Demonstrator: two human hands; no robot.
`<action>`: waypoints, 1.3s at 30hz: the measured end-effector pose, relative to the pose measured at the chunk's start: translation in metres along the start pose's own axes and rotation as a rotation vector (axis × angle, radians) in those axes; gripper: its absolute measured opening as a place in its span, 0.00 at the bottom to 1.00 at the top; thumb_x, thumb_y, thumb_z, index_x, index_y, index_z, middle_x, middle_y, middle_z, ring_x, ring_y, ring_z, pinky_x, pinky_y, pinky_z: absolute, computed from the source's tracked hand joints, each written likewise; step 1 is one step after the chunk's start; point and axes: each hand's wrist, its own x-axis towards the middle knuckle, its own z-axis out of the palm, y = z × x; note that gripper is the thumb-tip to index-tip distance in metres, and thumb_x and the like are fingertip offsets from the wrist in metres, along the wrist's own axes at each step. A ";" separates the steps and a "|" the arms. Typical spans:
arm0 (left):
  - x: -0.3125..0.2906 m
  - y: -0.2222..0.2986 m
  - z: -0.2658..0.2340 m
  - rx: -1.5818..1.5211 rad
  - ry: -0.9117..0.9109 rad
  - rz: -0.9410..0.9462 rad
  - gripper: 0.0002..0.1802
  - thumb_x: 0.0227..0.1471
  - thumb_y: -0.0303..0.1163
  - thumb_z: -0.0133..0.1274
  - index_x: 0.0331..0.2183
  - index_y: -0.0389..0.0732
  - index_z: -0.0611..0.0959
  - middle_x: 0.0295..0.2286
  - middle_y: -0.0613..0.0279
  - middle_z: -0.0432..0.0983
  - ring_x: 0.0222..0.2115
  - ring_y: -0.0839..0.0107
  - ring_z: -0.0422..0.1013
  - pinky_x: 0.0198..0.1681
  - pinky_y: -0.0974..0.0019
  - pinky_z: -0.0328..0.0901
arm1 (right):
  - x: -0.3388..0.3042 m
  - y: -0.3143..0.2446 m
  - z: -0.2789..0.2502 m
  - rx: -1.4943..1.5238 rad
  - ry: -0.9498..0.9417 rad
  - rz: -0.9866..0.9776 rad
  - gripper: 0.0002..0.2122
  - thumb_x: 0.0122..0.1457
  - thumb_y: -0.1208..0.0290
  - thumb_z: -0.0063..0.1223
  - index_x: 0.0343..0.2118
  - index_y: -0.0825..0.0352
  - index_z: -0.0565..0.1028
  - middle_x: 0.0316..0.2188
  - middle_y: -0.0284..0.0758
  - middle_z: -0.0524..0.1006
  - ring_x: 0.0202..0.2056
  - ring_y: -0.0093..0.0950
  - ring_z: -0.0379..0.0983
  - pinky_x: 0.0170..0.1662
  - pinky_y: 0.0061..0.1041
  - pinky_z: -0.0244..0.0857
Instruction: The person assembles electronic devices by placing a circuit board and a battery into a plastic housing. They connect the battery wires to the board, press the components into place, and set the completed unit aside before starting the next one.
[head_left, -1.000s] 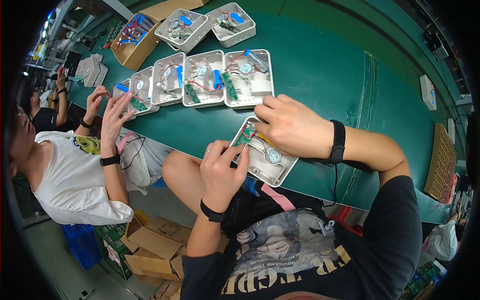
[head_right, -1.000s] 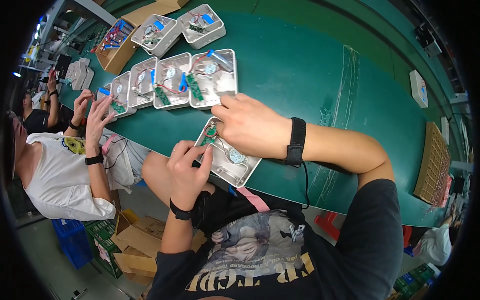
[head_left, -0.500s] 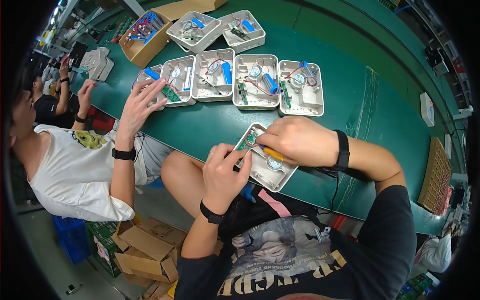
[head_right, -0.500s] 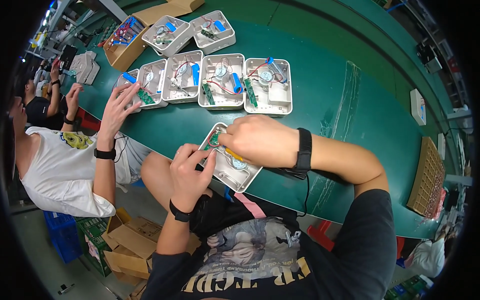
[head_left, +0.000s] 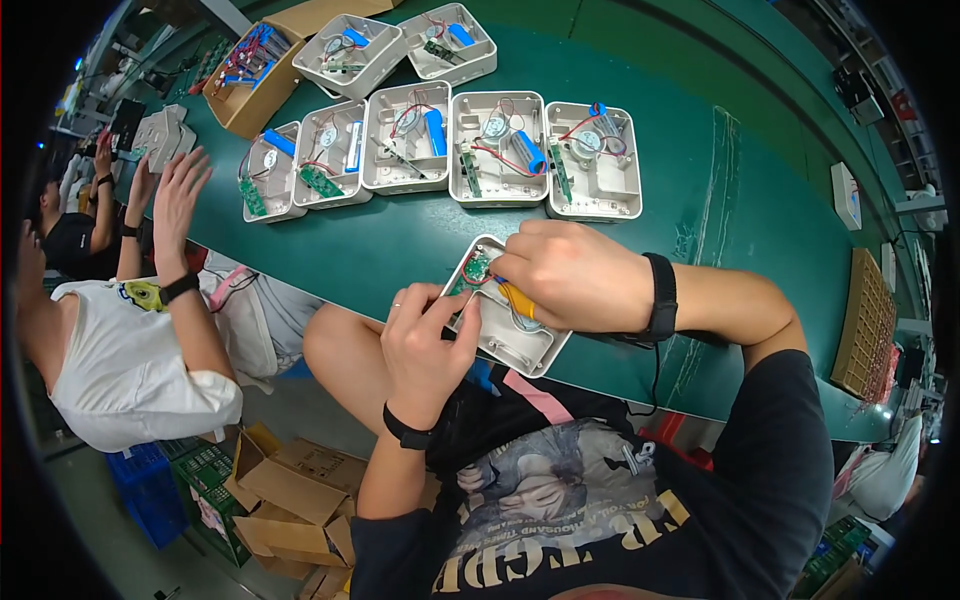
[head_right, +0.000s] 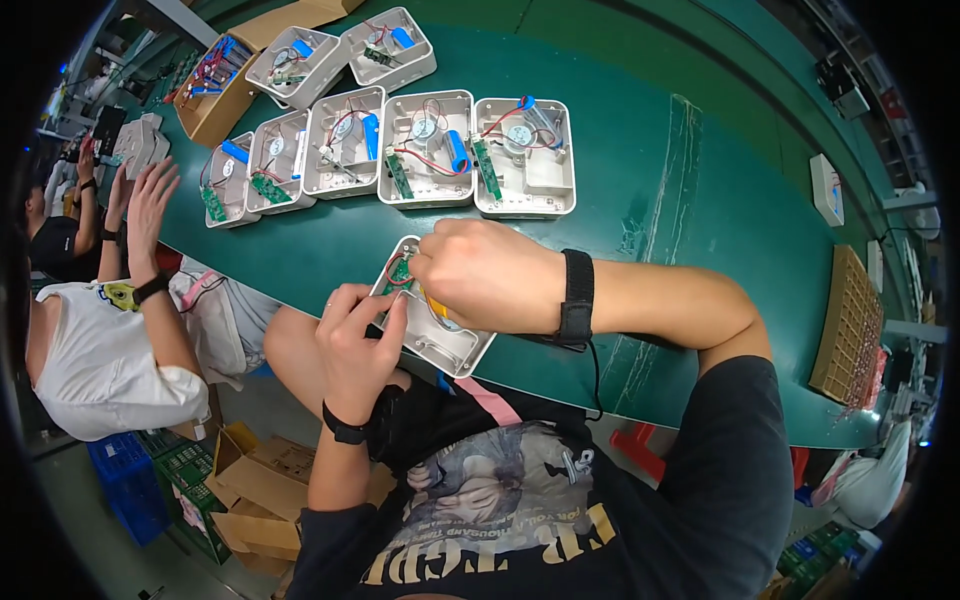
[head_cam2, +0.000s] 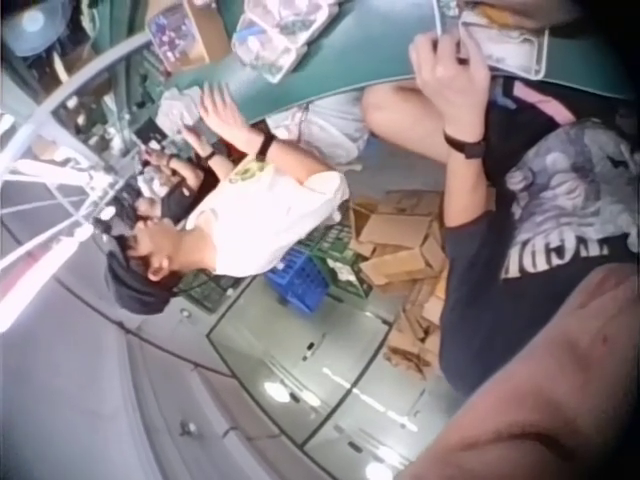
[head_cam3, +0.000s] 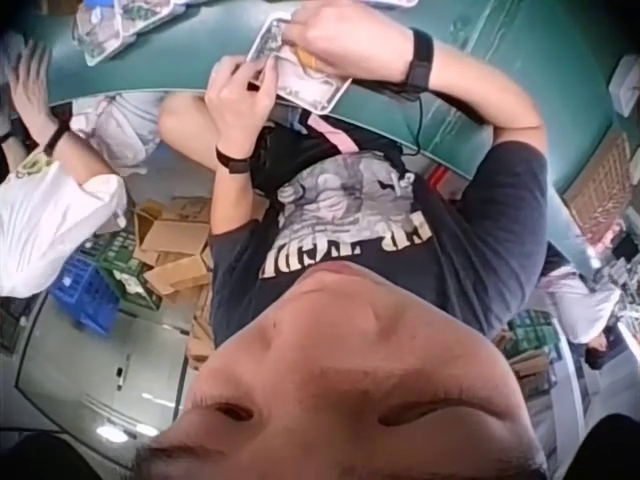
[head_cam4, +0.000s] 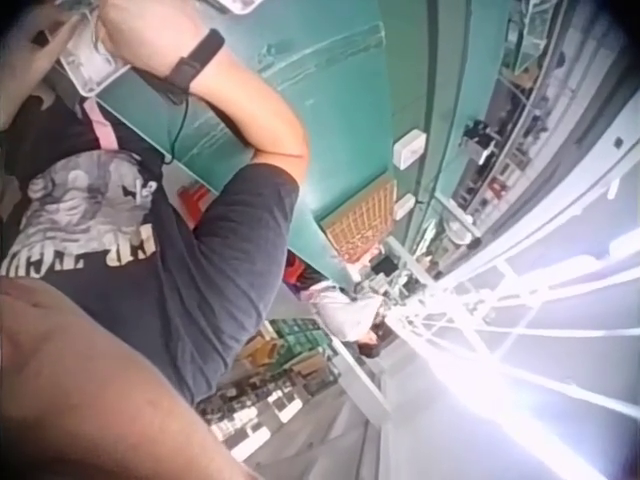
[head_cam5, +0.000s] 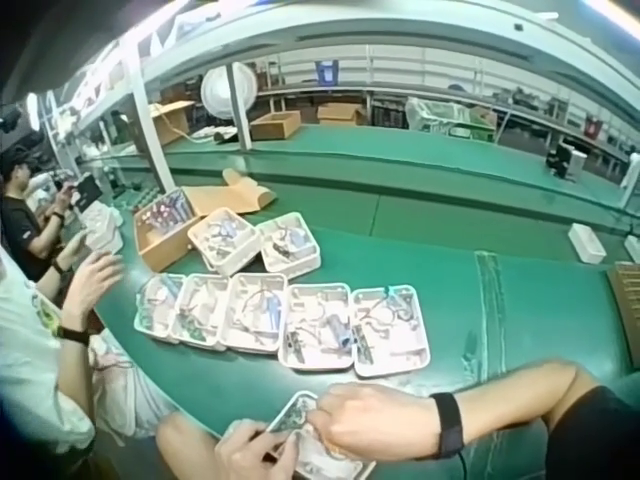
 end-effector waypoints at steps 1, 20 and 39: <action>0.000 0.000 0.001 -0.003 0.001 0.000 0.05 0.49 0.27 0.70 0.32 0.39 0.91 0.31 0.60 0.77 0.32 0.58 0.75 0.36 0.58 0.71 | 0.000 -0.001 0.000 0.012 0.010 0.016 0.08 0.54 0.74 0.63 0.36 0.70 0.81 0.31 0.38 0.75 0.37 0.38 0.75 0.43 0.37 0.73; 0.002 0.000 0.006 -0.024 0.036 0.005 0.05 0.49 0.25 0.70 0.31 0.37 0.90 0.30 0.59 0.77 0.31 0.59 0.75 0.34 0.58 0.69 | 0.002 0.027 -0.006 -0.072 -0.067 -0.010 0.07 0.57 0.69 0.62 0.35 0.65 0.85 0.33 0.36 0.77 0.41 0.35 0.76 0.47 0.38 0.71; 0.007 0.005 -0.003 -0.037 0.002 0.043 0.05 0.50 0.23 0.70 0.31 0.35 0.89 0.31 0.57 0.79 0.31 0.59 0.75 0.34 0.60 0.69 | -0.008 0.021 -0.024 0.013 -0.099 0.065 0.13 0.61 0.68 0.63 0.47 0.65 0.82 0.34 0.39 0.80 0.37 0.40 0.80 0.41 0.40 0.75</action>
